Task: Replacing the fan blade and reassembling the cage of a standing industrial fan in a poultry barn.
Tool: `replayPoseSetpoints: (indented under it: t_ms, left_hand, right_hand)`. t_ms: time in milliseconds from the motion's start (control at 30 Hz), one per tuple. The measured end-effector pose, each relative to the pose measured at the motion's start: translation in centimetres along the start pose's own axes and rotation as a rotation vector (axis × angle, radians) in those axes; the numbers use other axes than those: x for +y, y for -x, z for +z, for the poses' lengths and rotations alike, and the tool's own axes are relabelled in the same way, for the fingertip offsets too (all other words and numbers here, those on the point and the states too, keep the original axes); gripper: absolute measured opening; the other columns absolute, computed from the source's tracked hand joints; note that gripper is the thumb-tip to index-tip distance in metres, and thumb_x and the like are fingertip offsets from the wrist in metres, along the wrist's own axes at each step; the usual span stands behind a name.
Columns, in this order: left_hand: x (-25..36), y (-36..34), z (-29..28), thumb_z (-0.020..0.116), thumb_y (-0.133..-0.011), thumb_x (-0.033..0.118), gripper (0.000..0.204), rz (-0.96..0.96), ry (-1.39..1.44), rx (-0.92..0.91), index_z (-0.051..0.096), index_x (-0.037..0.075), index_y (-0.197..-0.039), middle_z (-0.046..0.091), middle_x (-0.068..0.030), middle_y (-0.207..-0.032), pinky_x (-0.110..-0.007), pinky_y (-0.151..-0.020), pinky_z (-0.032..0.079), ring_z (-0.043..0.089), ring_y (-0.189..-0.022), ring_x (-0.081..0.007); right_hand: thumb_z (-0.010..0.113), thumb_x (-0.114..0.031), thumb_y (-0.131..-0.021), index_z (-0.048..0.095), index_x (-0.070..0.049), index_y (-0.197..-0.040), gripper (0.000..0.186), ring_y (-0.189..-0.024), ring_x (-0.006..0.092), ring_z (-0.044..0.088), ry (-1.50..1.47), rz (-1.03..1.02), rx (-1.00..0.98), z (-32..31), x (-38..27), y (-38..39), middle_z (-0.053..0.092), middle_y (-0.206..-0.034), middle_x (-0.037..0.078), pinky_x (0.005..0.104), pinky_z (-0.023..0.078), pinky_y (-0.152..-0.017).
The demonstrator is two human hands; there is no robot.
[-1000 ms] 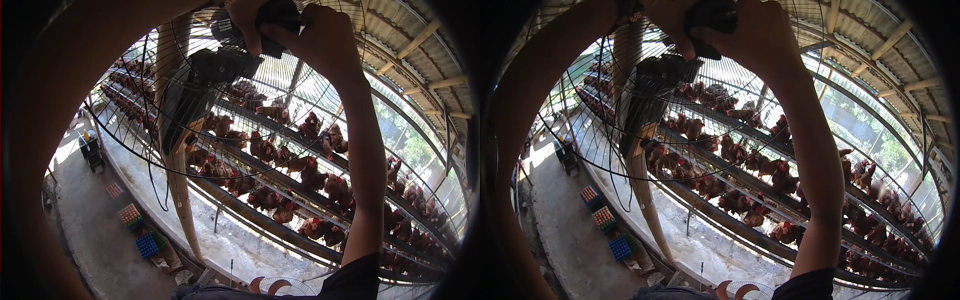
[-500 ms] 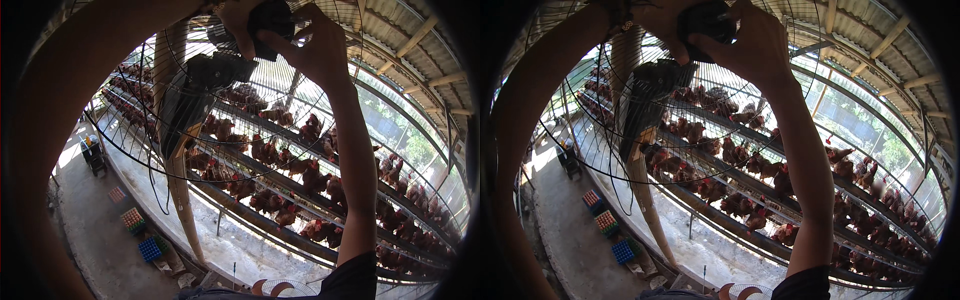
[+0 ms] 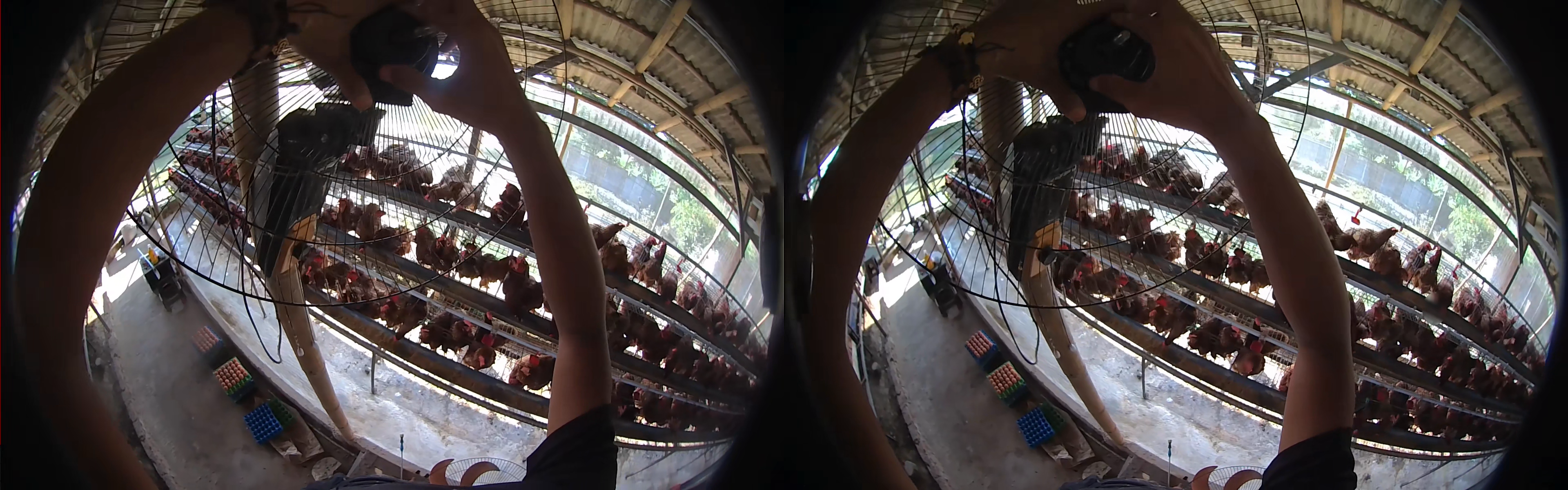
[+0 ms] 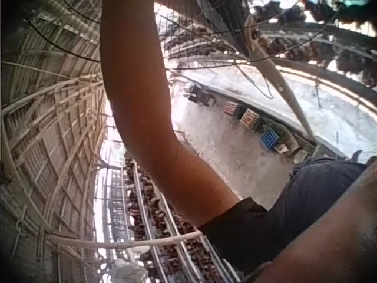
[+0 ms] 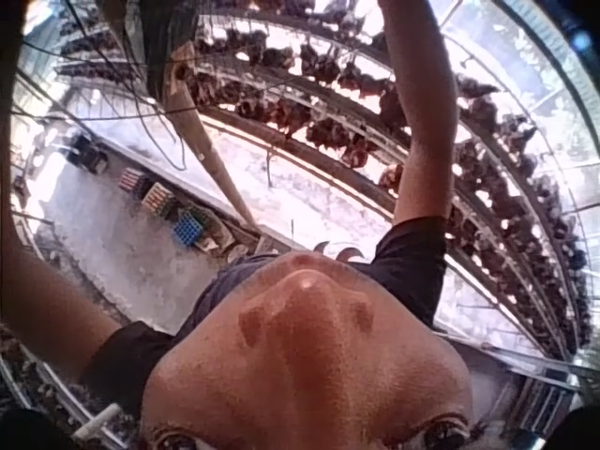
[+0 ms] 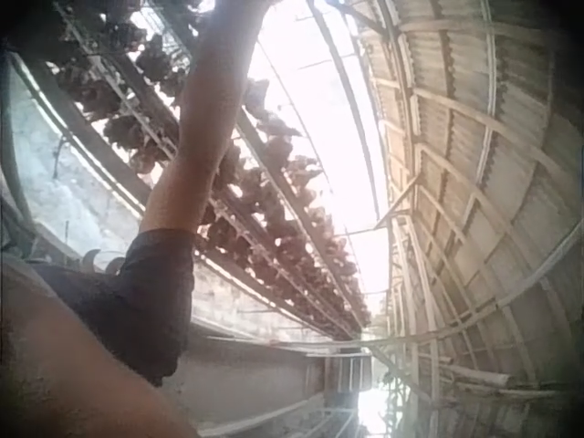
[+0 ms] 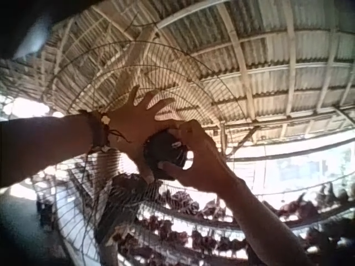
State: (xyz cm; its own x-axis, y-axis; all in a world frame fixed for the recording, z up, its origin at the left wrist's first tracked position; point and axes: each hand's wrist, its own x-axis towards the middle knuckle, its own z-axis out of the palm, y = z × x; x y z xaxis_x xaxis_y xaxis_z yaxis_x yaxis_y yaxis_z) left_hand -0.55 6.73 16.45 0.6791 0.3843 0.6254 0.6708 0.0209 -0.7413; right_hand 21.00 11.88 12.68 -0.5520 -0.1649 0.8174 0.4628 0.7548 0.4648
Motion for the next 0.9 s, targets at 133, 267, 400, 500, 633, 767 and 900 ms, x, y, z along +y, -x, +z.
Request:
replayPoseSetpoints:
  t_ms: [133, 267, 400, 500, 633, 767, 900]
  left_hand:
    - [-0.7, -1.7, 2.9, 0.075, -0.038, 0.097, 0.152, 0.022, 0.019, 0.13, 0.025, 0.03, -0.164, 0.011, -0.0261, -0.17, -0.081, -0.117, 0.008, 0.008, -0.152, -0.058]
    - [-0.6, -0.4, 0.5, 0.077, -0.037, 0.096, 0.151, 0.041, 0.069, 0.059, 0.023, 0.035, -0.164, 0.011, -0.0256, -0.17, -0.08, -0.118, 0.007, 0.008, -0.152, -0.0584]
    - [-0.5, -1.1, 2.3, 0.081, -0.038, 0.093, 0.148, 0.006, 0.056, 0.13, 0.024, 0.038, -0.163, 0.011, -0.0253, -0.17, -0.08, -0.118, 0.006, 0.007, -0.153, -0.058]
    - [-0.5, -1.4, 0.4, 0.081, -0.037, 0.092, 0.149, 0.01, 0.136, -0.04, 0.023, 0.036, -0.163, 0.011, -0.025, -0.17, -0.079, -0.119, 0.006, 0.007, -0.153, -0.0578]
    - [-0.4, -0.6, 0.7, 0.078, -0.037, 0.095, 0.151, 0.012, 0.059, 0.025, 0.023, 0.035, -0.164, 0.011, -0.0248, -0.17, -0.08, -0.118, 0.006, 0.006, -0.153, -0.0573]
    - [-0.2, -0.5, 1.1, 0.072, -0.038, 0.1, 0.151, 0.019, 0.051, 0.09, 0.022, 0.034, -0.164, 0.01, -0.025, -0.17, -0.082, -0.117, 0.007, 0.006, -0.153, -0.0565]
    - [-1.0, -1.0, 3.2, 0.071, -0.039, 0.1, 0.151, 0.017, 0.002, 0.127, 0.021, 0.033, -0.165, 0.011, -0.0252, -0.17, -0.082, -0.117, 0.009, 0.006, -0.153, -0.0569]
  right_hand:
    - [0.095, -0.047, -0.062, 0.073, -0.001, -0.099, 0.063, -0.086, 0.0293, 0.068, 0.362, -0.079, 0.209, 0.2, -0.2, 0.8, 0.065, -0.094, 0.012, 0.0425, 0.056, -0.076]
    - [0.095, -0.056, -0.064, 0.066, -0.003, -0.08, 0.063, -0.075, 0.0258, 0.068, 0.357, 0.234, 0.477, 4.7, -1.3, 1.1, 0.065, -0.083, 0.009, 0.0402, 0.055, -0.067]
    - [0.095, -0.048, -0.066, 0.066, -0.003, -0.102, 0.065, -0.084, 0.0255, 0.065, 0.414, 0.199, 0.382, 3.3, -1.3, 1.6, 0.061, -0.09, 0.008, 0.0422, 0.054, -0.073]
    - [0.091, -0.045, -0.064, 0.068, -0.001, -0.113, 0.07, -0.096, 0.03, 0.064, 0.221, 0.082, 0.332, 2.2, -1.0, 1.9, 0.058, -0.107, 0.016, 0.0438, 0.056, -0.081]
    - [0.089, -0.035, -0.064, 0.066, 0.002, -0.115, 0.067, -0.099, 0.0297, 0.066, 0.052, 0.345, 0.289, 2.5, -2.9, 2.6, 0.059, -0.108, 0.018, 0.0425, 0.057, -0.082]
    - [0.096, -0.039, -0.064, 0.068, -0.006, -0.109, 0.062, -0.072, 0.0216, 0.066, 0.182, 0.158, 0.307, 0.9, -0.5, 2.8, 0.067, -0.087, 0.007, 0.0374, 0.055, -0.063]
    - [0.094, -0.023, -0.073, 0.064, -0.005, -0.128, 0.065, -0.101, 0.0298, 0.067, -0.033, 0.162, 0.225, 2.2, -0.8, 2.4, 0.063, -0.11, 0.015, 0.0383, 0.057, -0.082]
